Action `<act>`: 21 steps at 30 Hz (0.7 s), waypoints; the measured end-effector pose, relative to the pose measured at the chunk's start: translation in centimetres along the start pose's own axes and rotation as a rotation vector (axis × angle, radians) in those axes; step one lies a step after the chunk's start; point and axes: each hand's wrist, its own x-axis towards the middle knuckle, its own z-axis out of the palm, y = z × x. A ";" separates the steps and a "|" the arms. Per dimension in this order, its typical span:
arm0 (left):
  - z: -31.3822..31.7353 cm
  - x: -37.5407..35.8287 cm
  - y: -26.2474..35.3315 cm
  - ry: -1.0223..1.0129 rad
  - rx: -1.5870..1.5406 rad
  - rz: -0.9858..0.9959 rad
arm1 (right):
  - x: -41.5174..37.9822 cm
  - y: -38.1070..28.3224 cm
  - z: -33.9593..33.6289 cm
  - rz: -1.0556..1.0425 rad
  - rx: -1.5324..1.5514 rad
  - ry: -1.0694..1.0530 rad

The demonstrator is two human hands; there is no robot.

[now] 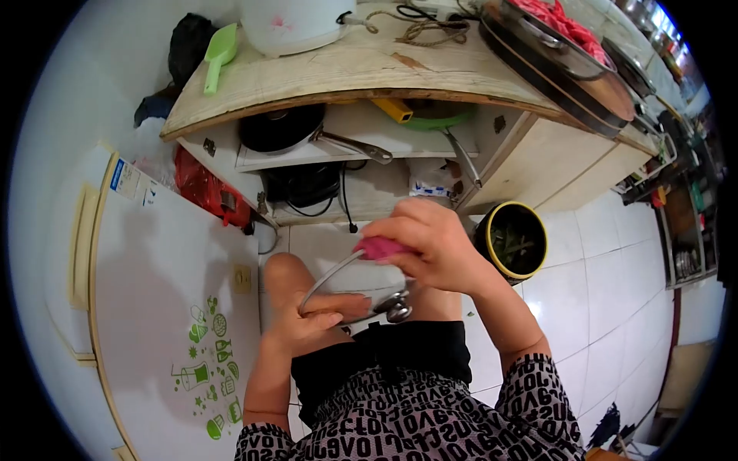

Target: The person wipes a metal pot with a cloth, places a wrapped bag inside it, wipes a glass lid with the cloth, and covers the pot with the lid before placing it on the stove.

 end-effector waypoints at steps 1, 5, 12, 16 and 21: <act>0.1 -0.1 0.6 0.027 0.088 0.021 | 0.7 -0.6 0.1 -0.113 -0.087 -0.001; -0.3 0.1 3.2 0.032 0.339 0.141 | 2.7 -1.8 2.1 -0.302 -0.145 0.032; 1.2 1.4 2.1 0.298 0.785 0.065 | 2.0 1.5 3.9 -0.374 -0.073 -0.099; 0.4 1.3 -0.6 0.384 0.086 0.082 | -2.8 8.1 4.3 0.338 0.436 -0.064; -1.4 1.4 -3.5 0.495 -0.170 0.167 | -11.7 12.3 11.4 0.895 1.007 0.591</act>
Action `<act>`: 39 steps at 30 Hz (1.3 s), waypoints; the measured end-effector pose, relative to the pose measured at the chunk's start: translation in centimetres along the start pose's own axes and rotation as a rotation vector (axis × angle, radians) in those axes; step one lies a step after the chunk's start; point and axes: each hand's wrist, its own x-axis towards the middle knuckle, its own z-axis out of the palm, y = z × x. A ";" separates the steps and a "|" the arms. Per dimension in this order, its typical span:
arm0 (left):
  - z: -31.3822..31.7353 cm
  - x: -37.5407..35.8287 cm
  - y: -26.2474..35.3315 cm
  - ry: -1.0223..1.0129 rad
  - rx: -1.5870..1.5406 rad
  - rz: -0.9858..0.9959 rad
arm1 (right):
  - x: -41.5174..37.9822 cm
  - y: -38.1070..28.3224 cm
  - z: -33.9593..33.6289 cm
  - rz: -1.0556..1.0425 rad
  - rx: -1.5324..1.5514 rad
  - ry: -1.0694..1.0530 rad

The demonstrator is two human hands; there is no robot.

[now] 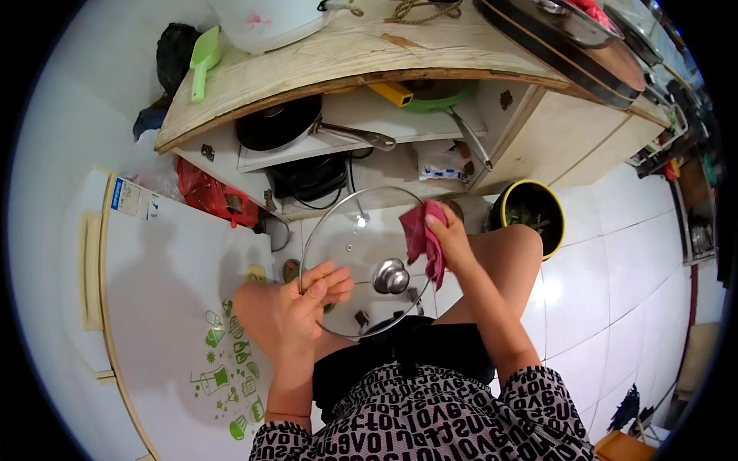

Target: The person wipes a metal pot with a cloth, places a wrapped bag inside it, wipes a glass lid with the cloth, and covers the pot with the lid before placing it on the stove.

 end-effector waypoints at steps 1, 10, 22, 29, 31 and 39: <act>-0.1 0.2 -0.5 0.044 -0.062 0.017 | -1.1 1.4 -0.1 0.087 0.144 0.039; 0.1 1.1 -1.7 -0.029 -0.178 0.057 | -3.2 6.1 -0.7 0.286 0.612 0.264; 1.7 -0.2 -4.7 -0.233 0.035 0.138 | -1.8 3.2 2.5 0.053 0.236 0.347; 2.1 -0.8 -3.9 -0.314 0.374 0.158 | 1.8 -5.1 5.1 -0.322 -0.392 0.066; 2.8 -0.5 -3.2 -0.278 0.274 0.110 | 0.4 -5.8 7.2 -0.638 -0.714 -0.097; 1.7 -0.4 -2.0 -0.202 0.641 0.292 | -5.7 -7.8 12.5 -0.941 -1.152 -0.615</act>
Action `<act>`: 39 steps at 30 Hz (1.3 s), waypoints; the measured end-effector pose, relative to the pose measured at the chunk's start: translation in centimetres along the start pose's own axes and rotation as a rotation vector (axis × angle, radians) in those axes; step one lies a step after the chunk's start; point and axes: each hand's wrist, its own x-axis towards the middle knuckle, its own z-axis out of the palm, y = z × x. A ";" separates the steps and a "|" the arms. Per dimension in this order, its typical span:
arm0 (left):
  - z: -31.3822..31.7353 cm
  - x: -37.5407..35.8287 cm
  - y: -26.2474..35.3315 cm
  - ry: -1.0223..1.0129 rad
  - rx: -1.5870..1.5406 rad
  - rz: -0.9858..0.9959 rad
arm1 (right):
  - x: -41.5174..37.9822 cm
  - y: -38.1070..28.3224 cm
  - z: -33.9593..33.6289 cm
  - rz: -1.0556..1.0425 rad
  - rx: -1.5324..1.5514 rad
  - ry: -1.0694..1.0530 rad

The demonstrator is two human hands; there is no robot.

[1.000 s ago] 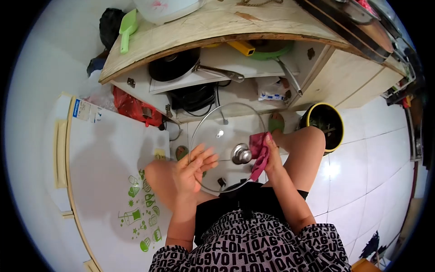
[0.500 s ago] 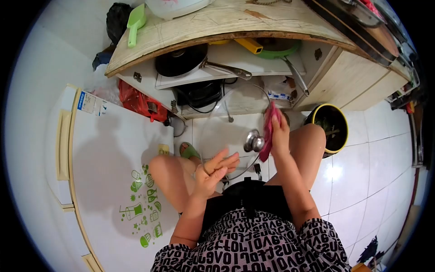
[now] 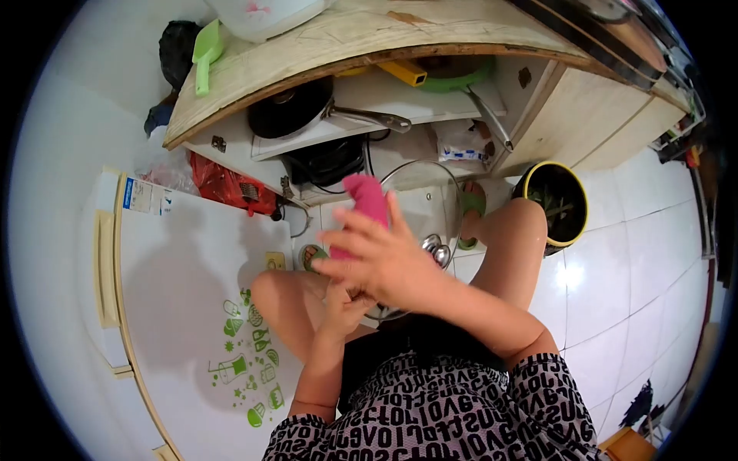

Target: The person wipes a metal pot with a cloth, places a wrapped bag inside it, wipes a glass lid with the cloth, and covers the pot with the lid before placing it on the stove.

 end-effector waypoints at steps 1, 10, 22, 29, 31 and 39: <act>0.3 0.0 -0.1 -0.014 -0.345 -0.133 | 0.3 1.3 -0.2 0.014 -0.045 0.069; -1.2 -0.7 0.0 -0.152 -0.513 -0.251 | -4.5 9.8 -3.3 0.596 0.764 0.083; -2.1 -1.3 -0.8 -0.174 -0.630 -0.313 | -4.6 10.3 -5.5 0.802 1.055 -0.205; -2.6 -0.6 -0.4 -0.129 -0.552 -0.290 | -3.9 9.0 -4.6 0.723 0.754 -0.060; -2.0 -0.1 0.4 -0.142 -0.521 -0.322 | -2.7 8.0 -4.5 0.663 0.612 -0.089; -2.3 -0.7 -0.6 -0.270 -0.554 -0.382 | -4.5 9.9 -4.4 0.772 0.957 -0.254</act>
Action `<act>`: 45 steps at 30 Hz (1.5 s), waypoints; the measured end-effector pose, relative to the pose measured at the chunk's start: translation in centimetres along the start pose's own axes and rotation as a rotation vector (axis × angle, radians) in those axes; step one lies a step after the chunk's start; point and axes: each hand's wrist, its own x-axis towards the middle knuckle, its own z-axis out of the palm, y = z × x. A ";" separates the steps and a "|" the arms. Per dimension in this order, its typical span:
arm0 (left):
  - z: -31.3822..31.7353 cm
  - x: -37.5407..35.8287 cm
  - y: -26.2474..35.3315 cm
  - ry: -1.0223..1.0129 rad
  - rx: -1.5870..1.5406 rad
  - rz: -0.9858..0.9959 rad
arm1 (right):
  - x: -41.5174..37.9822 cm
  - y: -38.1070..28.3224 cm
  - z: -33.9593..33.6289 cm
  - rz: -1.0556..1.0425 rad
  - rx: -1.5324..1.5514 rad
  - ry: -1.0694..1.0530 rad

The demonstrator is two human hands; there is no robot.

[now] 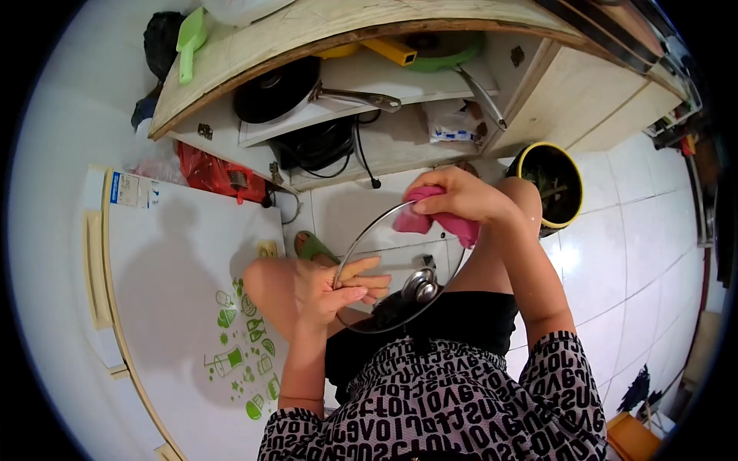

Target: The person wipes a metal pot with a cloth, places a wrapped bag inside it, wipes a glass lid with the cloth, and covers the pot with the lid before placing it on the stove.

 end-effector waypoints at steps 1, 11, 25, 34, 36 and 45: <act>-0.2 -0.1 0.2 -0.011 -0.018 -0.002 | 0.0 0.5 -0.2 -0.011 0.047 0.020; 1.0 1.4 0.9 0.037 0.076 -0.102 | 0.9 -2.3 5.5 -0.357 -0.608 0.159; 0.7 1.2 1.0 0.056 0.055 -0.041 | 1.4 -1.1 5.1 -0.309 -0.536 0.363; 0.2 1.0 -1.0 0.058 0.143 -0.023 | 0.5 -1.6 9.0 -0.562 -0.889 0.142; 1.3 0.2 1.3 0.111 0.042 -0.079 | 0.3 0.6 5.7 -0.611 -0.799 0.088; -2.1 -1.0 5.7 -0.088 0.154 -0.122 | -3.8 1.3 3.3 -0.173 -0.020 0.140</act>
